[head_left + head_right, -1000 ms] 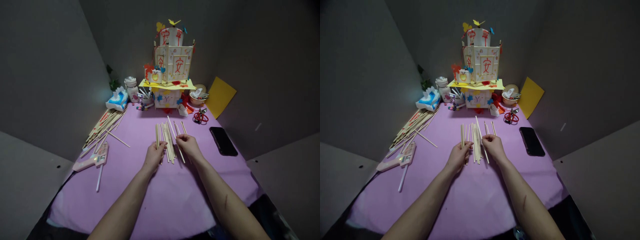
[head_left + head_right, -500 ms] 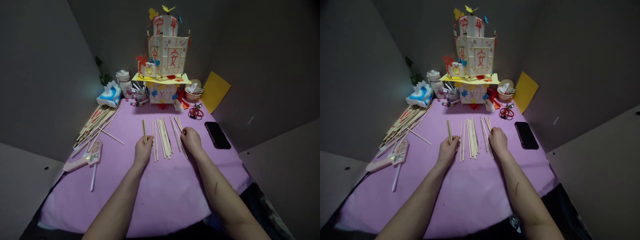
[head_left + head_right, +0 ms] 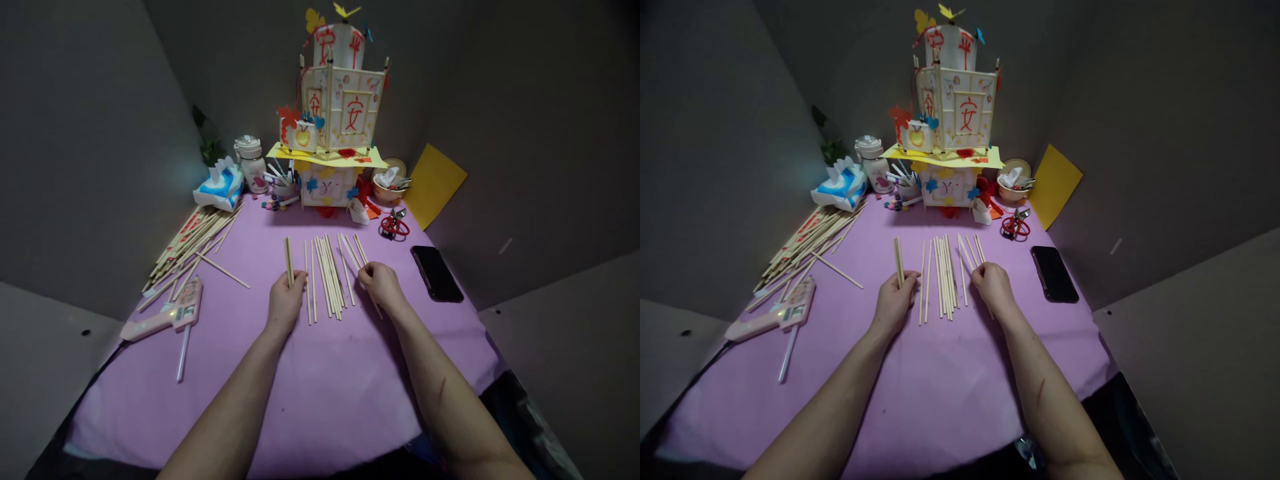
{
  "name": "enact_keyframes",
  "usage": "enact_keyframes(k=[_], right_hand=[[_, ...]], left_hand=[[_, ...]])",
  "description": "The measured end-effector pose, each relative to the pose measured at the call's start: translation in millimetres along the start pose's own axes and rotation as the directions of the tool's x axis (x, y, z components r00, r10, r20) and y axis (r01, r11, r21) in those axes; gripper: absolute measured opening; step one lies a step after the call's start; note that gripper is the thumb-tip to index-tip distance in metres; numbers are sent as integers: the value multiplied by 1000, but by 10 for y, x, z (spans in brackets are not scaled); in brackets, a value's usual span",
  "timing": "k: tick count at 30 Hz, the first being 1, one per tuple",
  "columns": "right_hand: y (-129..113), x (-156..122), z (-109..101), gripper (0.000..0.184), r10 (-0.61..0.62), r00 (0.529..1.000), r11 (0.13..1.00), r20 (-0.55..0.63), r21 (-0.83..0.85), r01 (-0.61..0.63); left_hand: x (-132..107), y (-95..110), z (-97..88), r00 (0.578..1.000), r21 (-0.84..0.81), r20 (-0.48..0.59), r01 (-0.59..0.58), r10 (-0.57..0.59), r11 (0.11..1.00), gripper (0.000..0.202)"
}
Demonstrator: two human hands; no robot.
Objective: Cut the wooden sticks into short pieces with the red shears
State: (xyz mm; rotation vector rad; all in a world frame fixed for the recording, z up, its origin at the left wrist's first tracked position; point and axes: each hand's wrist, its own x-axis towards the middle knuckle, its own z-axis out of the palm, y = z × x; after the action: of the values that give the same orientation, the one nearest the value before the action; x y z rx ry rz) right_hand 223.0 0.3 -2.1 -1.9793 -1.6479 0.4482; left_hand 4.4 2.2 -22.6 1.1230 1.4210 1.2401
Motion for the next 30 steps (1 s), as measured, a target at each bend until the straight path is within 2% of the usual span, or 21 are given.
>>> enact_keyframes(k=[3,7,11,15,23,30], right_hand=[[-7,-45,-65,18,80,991,941,103,320,-109],[-21,-41,-103,18,127,962,734,241,630,-254],[-15,4,-133,16,110,910,556,399,734,-389],[12,29,-153,13,107,908,453,405,793,-407],[51,46,-138,20,155,929,458,336,809,-369],[62,51,-153,22,187,948,578,258,751,-319]], left_hand=[[-2,11,-4,1000,-5,5,-2,3,1000,31],[-2,19,-8,1000,-5,11,0,0,1000,29],[4,7,0,1000,-15,10,2,-2,1000,28],[12,-9,7,1000,-29,11,-10,11,1000,28],[6,4,12,1000,-26,0,-15,15,1000,27],[1,4,25,1000,1,-13,-6,6,1000,28]])
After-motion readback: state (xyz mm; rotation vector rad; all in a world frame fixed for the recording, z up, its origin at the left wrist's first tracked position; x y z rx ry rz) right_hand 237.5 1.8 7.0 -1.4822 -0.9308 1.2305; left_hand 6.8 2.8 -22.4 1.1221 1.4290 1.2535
